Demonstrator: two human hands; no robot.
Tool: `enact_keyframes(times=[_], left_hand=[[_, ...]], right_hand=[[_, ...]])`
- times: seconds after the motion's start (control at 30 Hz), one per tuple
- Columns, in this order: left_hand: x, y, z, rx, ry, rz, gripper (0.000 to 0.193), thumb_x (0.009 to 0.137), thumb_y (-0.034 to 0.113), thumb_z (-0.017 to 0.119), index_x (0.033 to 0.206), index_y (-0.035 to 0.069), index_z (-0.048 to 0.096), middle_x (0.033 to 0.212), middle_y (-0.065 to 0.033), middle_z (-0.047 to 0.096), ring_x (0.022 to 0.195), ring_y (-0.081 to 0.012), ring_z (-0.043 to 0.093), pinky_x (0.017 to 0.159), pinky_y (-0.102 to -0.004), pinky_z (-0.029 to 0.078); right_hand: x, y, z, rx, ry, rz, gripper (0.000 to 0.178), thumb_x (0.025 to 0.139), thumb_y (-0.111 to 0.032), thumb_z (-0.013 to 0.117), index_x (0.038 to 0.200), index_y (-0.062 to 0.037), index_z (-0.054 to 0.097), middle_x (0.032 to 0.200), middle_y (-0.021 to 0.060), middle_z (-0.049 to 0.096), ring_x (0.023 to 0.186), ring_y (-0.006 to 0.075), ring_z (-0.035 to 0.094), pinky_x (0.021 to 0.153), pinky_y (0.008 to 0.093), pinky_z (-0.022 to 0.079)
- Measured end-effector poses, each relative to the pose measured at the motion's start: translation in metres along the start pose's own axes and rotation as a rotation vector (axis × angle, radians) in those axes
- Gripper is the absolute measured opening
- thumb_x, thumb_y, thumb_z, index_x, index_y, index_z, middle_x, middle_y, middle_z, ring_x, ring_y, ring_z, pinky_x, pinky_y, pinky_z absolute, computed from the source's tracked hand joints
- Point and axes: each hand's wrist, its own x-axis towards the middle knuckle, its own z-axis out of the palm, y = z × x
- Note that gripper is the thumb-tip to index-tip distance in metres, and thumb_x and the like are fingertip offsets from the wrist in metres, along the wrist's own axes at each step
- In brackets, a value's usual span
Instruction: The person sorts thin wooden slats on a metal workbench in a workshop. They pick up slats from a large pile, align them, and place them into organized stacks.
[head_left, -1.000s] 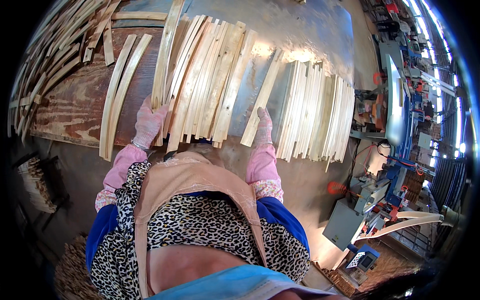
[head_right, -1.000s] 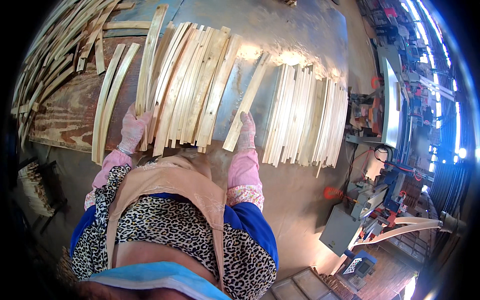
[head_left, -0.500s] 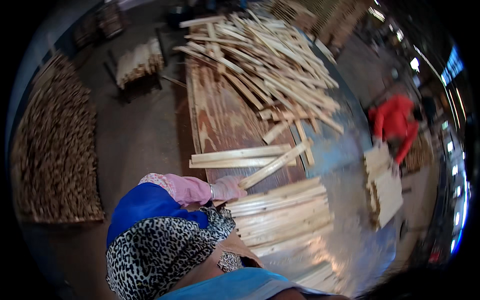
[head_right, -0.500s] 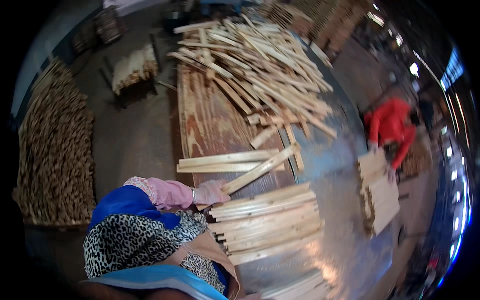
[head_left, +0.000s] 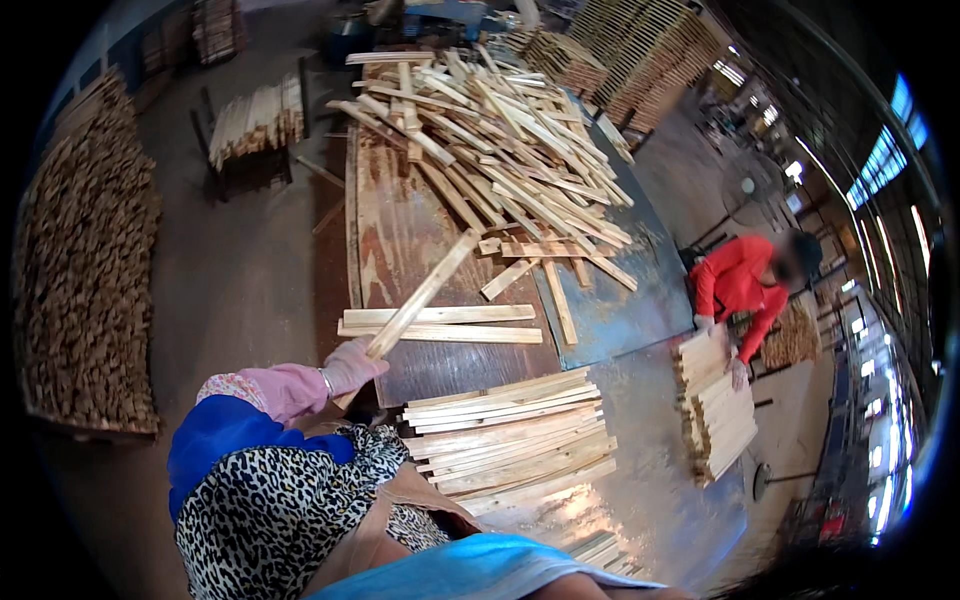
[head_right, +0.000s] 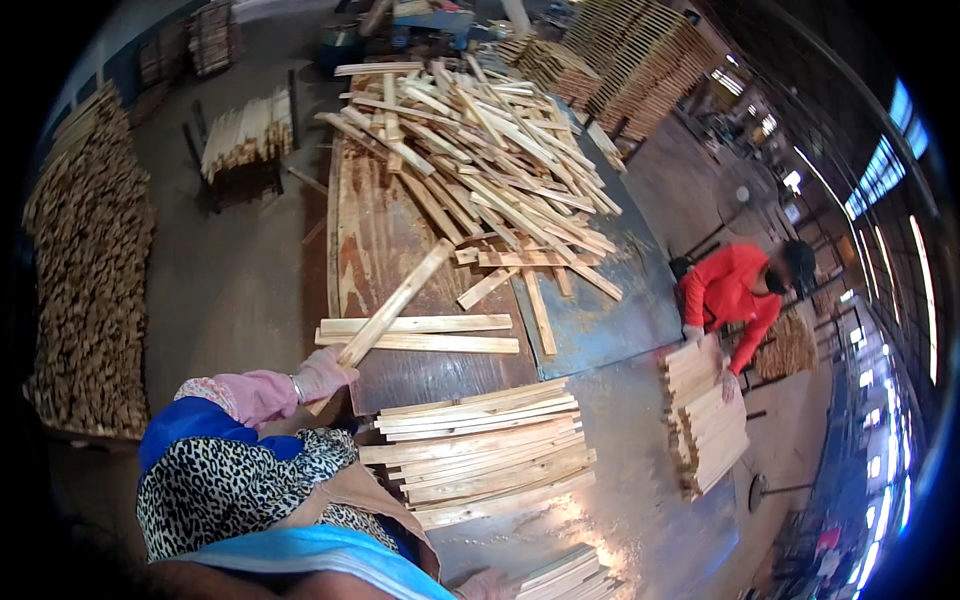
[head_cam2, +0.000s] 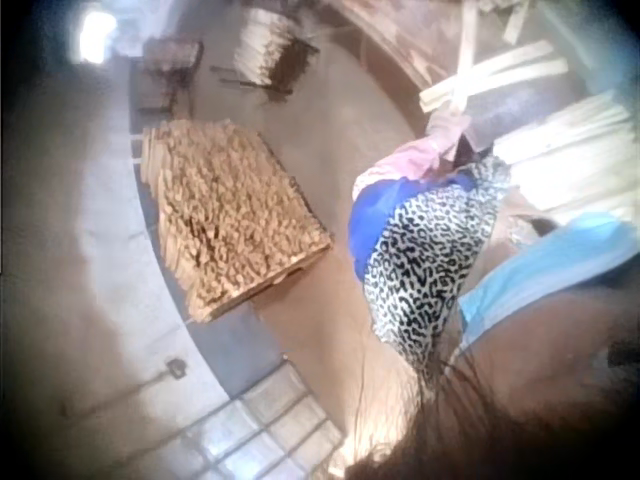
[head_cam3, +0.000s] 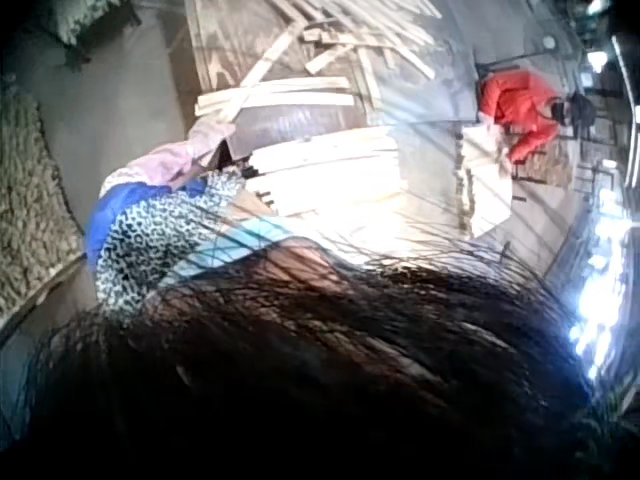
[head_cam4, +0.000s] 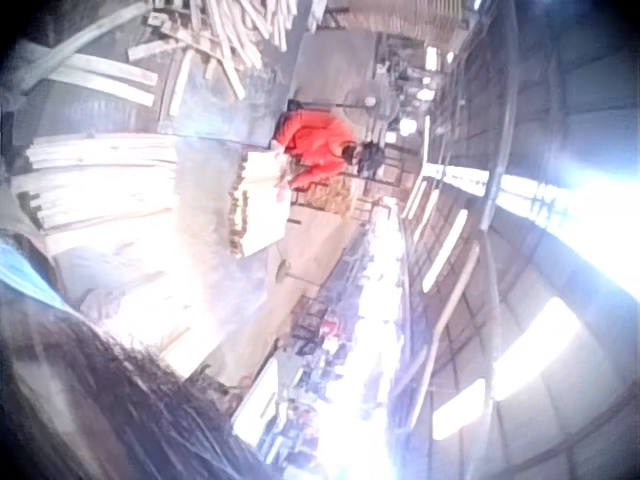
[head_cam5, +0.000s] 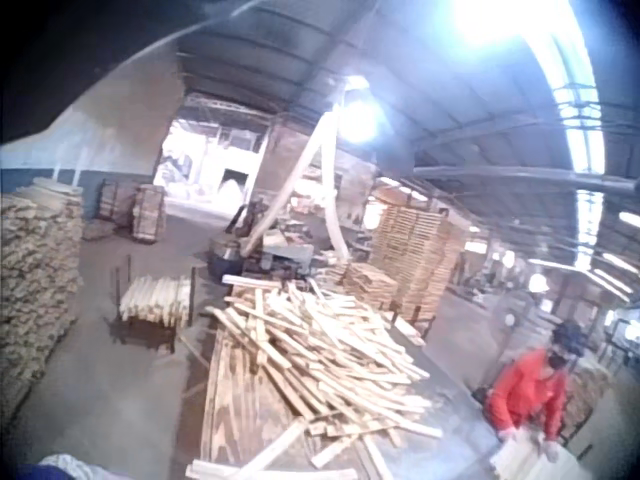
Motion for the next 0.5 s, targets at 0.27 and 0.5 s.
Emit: enact_keyframes(times=[0.27, 0.5], left_hand=[[-0.008, -0.087, -0.125, -0.285, 0.647, -0.107, 0.047, 0.079, 0.039, 0.080, 0.110, 0.005, 0.069, 0.098, -0.0187, 0.072, 0.094, -0.0361, 0.070, 0.084, -0.0468, 0.055], [-0.026, -0.304, -0.483, -0.008, 1.108, -0.251, 0.037, 0.083, 0.033, 0.075, 0.100, 0.000, 0.071, 0.093, -0.0182, 0.071, 0.084, -0.0323, 0.069, 0.075, -0.0438, 0.055]], right_hand=[[0.018, -0.030, 0.009, 0.076, -0.136, -0.209, 0.053, 0.101, -0.011, 0.061, 0.150, 0.0038, 0.051, 0.144, 0.0196, 0.060, 0.125, 0.0277, 0.061, 0.097, 0.0405, 0.056], [-0.036, -0.077, 0.036, 0.112, 0.145, -0.053, 0.053, 0.101, -0.004, 0.060, 0.152, 0.0056, 0.048, 0.146, 0.0204, 0.058, 0.124, 0.0268, 0.062, 0.093, 0.0395, 0.058]])
